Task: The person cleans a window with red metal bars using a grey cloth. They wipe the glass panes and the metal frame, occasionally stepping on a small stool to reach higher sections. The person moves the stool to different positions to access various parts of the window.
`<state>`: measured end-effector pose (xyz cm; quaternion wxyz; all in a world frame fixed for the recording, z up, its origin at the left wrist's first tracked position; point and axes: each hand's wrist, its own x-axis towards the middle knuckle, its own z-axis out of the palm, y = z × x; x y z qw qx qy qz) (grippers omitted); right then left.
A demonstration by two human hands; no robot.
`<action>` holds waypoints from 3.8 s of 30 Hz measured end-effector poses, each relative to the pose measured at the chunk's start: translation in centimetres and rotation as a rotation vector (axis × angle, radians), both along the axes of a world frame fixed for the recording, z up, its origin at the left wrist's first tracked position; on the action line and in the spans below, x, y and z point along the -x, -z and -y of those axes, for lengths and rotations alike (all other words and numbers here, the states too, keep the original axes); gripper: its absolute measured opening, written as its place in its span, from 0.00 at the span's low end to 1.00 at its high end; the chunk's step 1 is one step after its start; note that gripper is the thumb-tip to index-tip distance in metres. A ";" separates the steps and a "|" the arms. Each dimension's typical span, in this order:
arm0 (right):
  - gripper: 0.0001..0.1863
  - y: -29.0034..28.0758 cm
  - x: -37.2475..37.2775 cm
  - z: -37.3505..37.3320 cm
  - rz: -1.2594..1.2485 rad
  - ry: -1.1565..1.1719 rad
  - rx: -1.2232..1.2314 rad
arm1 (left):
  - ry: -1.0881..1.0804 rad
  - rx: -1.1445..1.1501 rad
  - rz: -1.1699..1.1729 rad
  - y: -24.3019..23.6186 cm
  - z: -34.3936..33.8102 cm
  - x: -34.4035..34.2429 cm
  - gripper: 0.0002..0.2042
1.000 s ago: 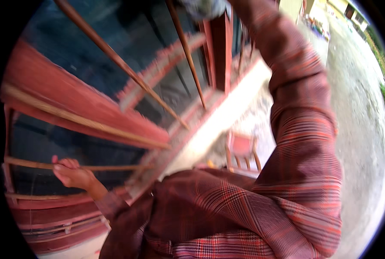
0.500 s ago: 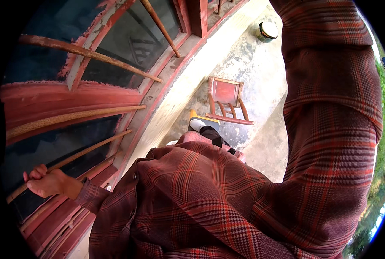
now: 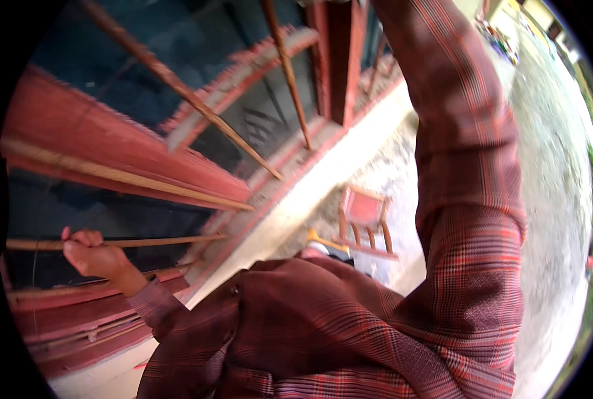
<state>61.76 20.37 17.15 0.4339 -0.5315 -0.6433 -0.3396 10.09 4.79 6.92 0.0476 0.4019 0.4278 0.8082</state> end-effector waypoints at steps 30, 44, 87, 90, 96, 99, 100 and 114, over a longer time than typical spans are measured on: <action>0.19 11.7 4.5 -4.3 0.154 -0.372 -0.207 | 0.107 -0.047 -0.037 1.1 -0.2 0.7 0.14; 0.19 9.9 3.8 -8.4 0.172 -0.745 0.097 | 0.050 -0.031 -0.037 0.6 -0.1 0.3 0.13; 0.28 -1.2 22.4 -7.3 -0.139 -0.394 -0.540 | 0.141 -0.074 -0.109 0.8 0.1 0.9 0.11; 0.27 2.5 24.4 -3.4 -0.129 -0.406 0.091 | 0.140 -0.057 -0.100 1.2 0.5 1.3 0.11; 0.30 2.5 23.4 -4.8 -0.061 -0.579 -0.220 | 0.156 -0.120 -0.099 1.1 0.1 1.5 0.11; 0.30 -1.1 23.0 -6.3 -0.321 -0.665 -0.075 | 0.158 -0.125 -0.098 0.9 0.2 1.7 0.11; 0.30 0.0 23.2 -5.9 -0.314 -0.588 -0.126 | 0.150 -0.117 -0.091 1.0 0.1 1.5 0.11; 0.13 10.2 23.6 5.4 -0.667 -0.637 -0.382 | 0.149 -0.123 -0.084 1.2 -0.2 1.5 0.11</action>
